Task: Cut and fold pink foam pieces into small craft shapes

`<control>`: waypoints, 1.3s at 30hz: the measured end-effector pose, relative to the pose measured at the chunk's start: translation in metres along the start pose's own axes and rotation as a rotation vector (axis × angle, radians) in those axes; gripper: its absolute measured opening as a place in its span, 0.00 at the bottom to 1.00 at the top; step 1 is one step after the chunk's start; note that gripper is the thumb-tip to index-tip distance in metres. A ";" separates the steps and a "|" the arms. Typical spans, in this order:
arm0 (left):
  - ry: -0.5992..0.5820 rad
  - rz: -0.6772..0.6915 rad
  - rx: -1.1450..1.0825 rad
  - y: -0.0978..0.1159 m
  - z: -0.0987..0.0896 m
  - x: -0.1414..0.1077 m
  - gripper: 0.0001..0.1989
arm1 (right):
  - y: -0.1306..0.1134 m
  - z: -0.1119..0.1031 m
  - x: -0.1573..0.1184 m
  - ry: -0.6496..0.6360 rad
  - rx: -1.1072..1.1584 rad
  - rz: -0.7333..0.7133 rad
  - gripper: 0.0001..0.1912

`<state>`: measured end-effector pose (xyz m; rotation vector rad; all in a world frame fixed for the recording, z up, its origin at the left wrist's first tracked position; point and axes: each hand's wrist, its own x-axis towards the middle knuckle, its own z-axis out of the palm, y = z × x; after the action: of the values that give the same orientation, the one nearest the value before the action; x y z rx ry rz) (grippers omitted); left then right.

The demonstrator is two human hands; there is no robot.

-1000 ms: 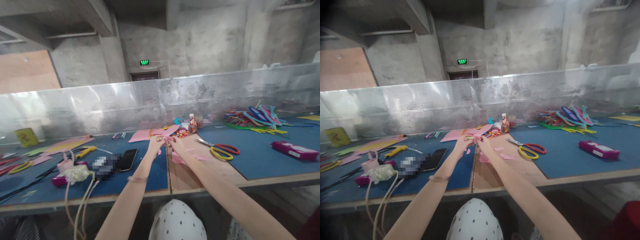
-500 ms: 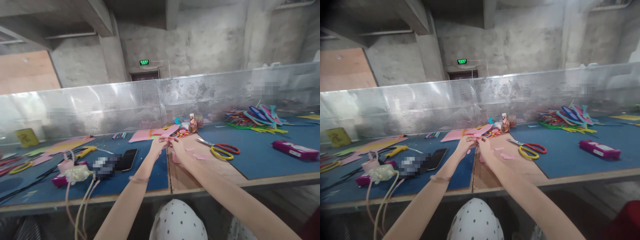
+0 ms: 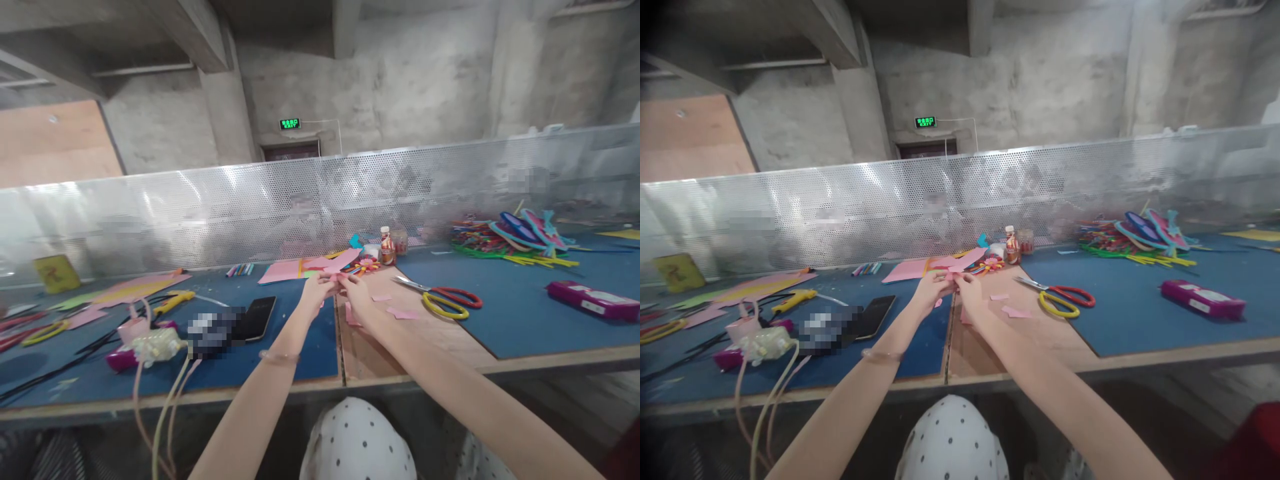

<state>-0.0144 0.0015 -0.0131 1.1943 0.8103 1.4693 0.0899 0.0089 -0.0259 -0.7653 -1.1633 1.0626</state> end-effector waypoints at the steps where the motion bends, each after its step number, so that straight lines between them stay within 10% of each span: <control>1: -0.004 -0.001 -0.009 0.000 0.000 0.000 0.15 | 0.000 0.000 0.000 -0.008 0.000 0.005 0.15; 12: -0.033 -0.141 -0.082 0.009 -0.007 -0.004 0.04 | -0.008 -0.015 0.010 0.087 -0.332 -0.027 0.12; 39: -0.040 -0.233 0.094 0.007 -0.013 -0.005 0.15 | -0.007 -0.014 0.004 -0.252 -0.286 -0.036 0.06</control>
<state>-0.0291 -0.0039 -0.0120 1.1535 0.9656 1.2254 0.1051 0.0106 -0.0216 -0.8440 -1.5622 0.9936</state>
